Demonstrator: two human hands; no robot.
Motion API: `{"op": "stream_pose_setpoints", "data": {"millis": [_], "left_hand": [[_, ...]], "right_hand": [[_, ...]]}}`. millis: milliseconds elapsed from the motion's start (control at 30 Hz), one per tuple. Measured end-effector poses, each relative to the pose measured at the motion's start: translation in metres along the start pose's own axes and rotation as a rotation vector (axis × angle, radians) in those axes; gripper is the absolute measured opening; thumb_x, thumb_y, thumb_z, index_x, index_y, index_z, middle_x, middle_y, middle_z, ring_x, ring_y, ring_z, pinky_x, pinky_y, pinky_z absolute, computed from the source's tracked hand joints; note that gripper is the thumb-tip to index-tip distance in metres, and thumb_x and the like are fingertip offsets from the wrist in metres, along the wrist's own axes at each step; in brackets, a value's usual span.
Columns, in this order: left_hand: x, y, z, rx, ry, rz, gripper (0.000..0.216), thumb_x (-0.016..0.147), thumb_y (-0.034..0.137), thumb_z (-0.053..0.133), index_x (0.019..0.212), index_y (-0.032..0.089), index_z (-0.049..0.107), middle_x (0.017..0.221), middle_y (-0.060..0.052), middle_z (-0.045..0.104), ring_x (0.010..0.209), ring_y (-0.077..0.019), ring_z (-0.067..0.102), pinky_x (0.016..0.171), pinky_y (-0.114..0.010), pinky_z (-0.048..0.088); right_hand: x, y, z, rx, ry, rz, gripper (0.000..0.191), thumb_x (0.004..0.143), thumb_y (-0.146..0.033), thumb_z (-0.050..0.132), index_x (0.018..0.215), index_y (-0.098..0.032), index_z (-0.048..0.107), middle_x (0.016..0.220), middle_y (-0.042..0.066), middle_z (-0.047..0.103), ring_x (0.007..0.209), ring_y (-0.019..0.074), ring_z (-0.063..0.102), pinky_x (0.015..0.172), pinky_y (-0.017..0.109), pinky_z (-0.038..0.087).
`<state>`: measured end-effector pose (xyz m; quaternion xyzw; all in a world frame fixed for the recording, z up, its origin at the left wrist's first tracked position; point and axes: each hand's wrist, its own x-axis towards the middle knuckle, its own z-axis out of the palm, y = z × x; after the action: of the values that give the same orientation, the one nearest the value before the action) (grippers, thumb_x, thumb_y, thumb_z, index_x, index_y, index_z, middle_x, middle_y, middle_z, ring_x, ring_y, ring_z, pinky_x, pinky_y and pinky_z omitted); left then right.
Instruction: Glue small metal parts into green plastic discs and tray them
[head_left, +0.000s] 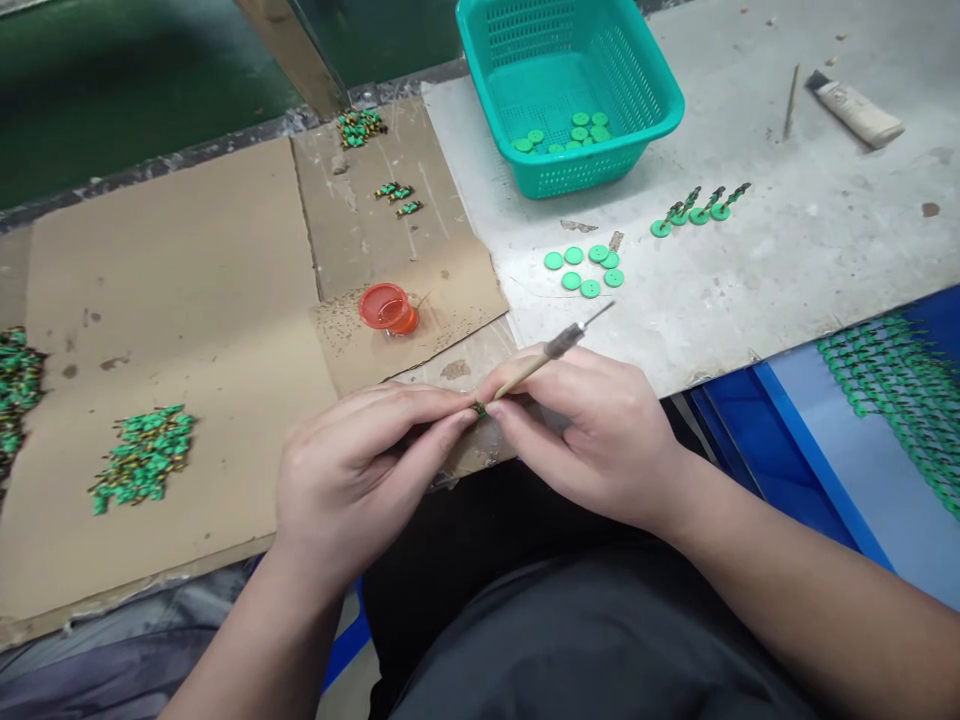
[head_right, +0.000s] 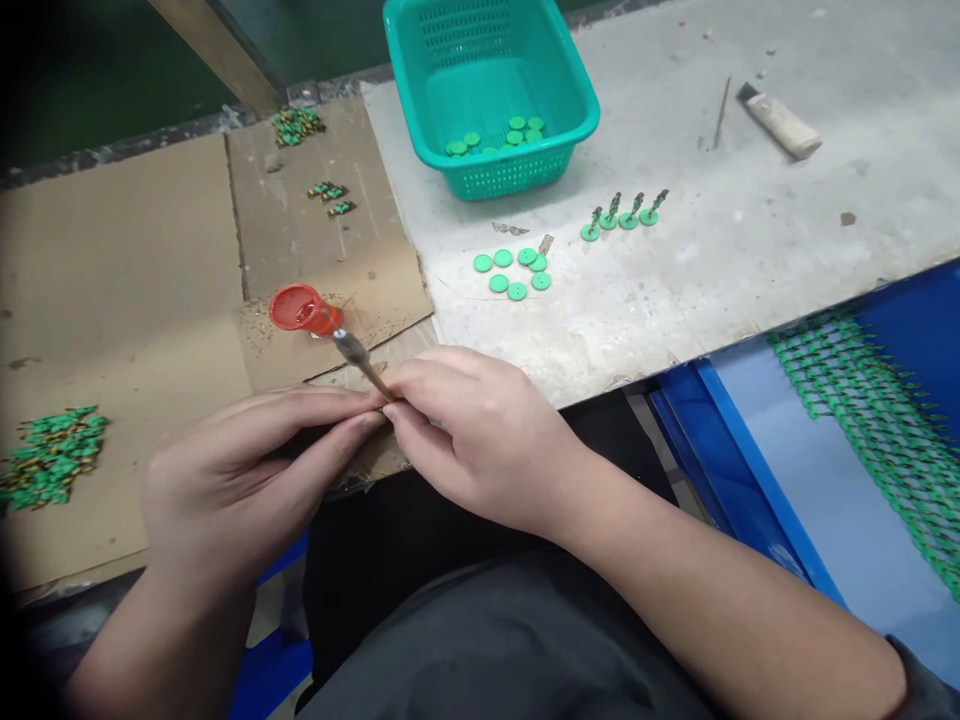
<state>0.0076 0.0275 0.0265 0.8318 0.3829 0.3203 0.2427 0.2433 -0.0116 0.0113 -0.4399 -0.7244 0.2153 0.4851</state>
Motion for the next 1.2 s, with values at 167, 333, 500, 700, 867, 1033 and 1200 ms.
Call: {"op": "stream_pose_setpoints", "data": {"millis": [167, 333, 500, 700, 867, 1033, 1200], "left_hand": [[0.002, -0.001, 0.0, -0.018, 0.006, -0.012, 0.017, 0.106, 0.021, 0.085, 0.111, 0.035, 0.092, 0.111, 0.004, 0.093, 0.095, -0.0193, 0.089, 0.095, -0.032, 0.074], [0.0, -0.004, 0.001, -0.037, 0.012, 0.009, 0.021, 0.106, 0.017, 0.084, 0.114, 0.035, 0.091, 0.113, 0.005, 0.093, 0.098, -0.0177, 0.089, 0.097, -0.031, 0.072], [-0.001, -0.002, 0.0, -0.015, 0.011, -0.03, 0.014, 0.108, 0.022, 0.083, 0.112, 0.033, 0.091, 0.112, 0.004, 0.093, 0.099, -0.0178, 0.089, 0.097, -0.029, 0.071], [0.0, -0.002, 0.0, -0.043, 0.019, -0.188, 0.009, 0.105, 0.038, 0.086, 0.104, 0.033, 0.093, 0.103, 0.001, 0.092, 0.091, -0.0195, 0.087, 0.087, -0.028, 0.07], [0.007, 0.006, -0.009, -0.283, 0.033, -0.468, 0.028, 0.097, 0.054, 0.091, 0.099, 0.026, 0.093, 0.085, -0.005, 0.088, 0.071, -0.0188, 0.08, 0.065, -0.026, 0.065], [0.021, 0.023, -0.033, -0.599, 0.011, -0.597, 0.035, 0.083, 0.054, 0.103, 0.089, 0.023, 0.088, 0.066, -0.002, 0.074, 0.052, -0.0121, 0.061, 0.048, -0.022, 0.051], [0.03, 0.043, -0.054, -0.731, -0.055, -0.616, 0.041, 0.076, 0.055, 0.105, 0.082, 0.021, 0.083, 0.063, -0.001, 0.068, 0.049, -0.0099, 0.052, 0.045, -0.023, 0.045]], "right_hand": [[-0.001, -0.006, 0.002, -0.007, -0.016, -0.034, 0.017, 0.117, -0.011, 0.062, 0.116, -0.018, 0.077, 0.111, 0.009, 0.088, 0.106, 0.0214, 0.085, 0.099, 0.036, 0.071], [-0.002, -0.012, 0.008, -0.031, -0.029, -0.014, 0.022, 0.119, -0.012, 0.057, 0.107, -0.02, 0.075, 0.106, 0.009, 0.085, 0.097, 0.0209, 0.08, 0.089, 0.037, 0.069], [-0.001, -0.011, 0.01, -0.005, -0.012, 0.021, 0.021, 0.116, -0.012, 0.059, 0.104, -0.021, 0.073, 0.1, 0.007, 0.084, 0.093, 0.0203, 0.079, 0.087, 0.035, 0.068], [-0.001, -0.007, -0.01, 0.088, 0.19, 0.267, 0.011, 0.107, -0.013, 0.073, 0.106, -0.021, 0.08, 0.107, 0.005, 0.088, 0.099, 0.0196, 0.085, 0.092, 0.032, 0.072], [-0.002, 0.0, -0.019, 0.204, 0.162, 0.43, 0.007, 0.102, -0.017, 0.075, 0.098, -0.021, 0.08, 0.102, 0.005, 0.087, 0.09, 0.0192, 0.086, 0.085, 0.031, 0.074], [-0.003, 0.003, -0.016, 0.237, 0.159, 0.455, 0.006, 0.101, -0.024, 0.078, 0.096, -0.021, 0.081, 0.1, 0.006, 0.087, 0.088, 0.0208, 0.086, 0.084, 0.032, 0.076], [-0.006, 0.003, -0.016, 0.264, 0.164, 0.463, 0.013, 0.1, -0.031, 0.079, 0.092, -0.022, 0.081, 0.099, 0.008, 0.086, 0.087, 0.0226, 0.086, 0.081, 0.033, 0.077]]}}
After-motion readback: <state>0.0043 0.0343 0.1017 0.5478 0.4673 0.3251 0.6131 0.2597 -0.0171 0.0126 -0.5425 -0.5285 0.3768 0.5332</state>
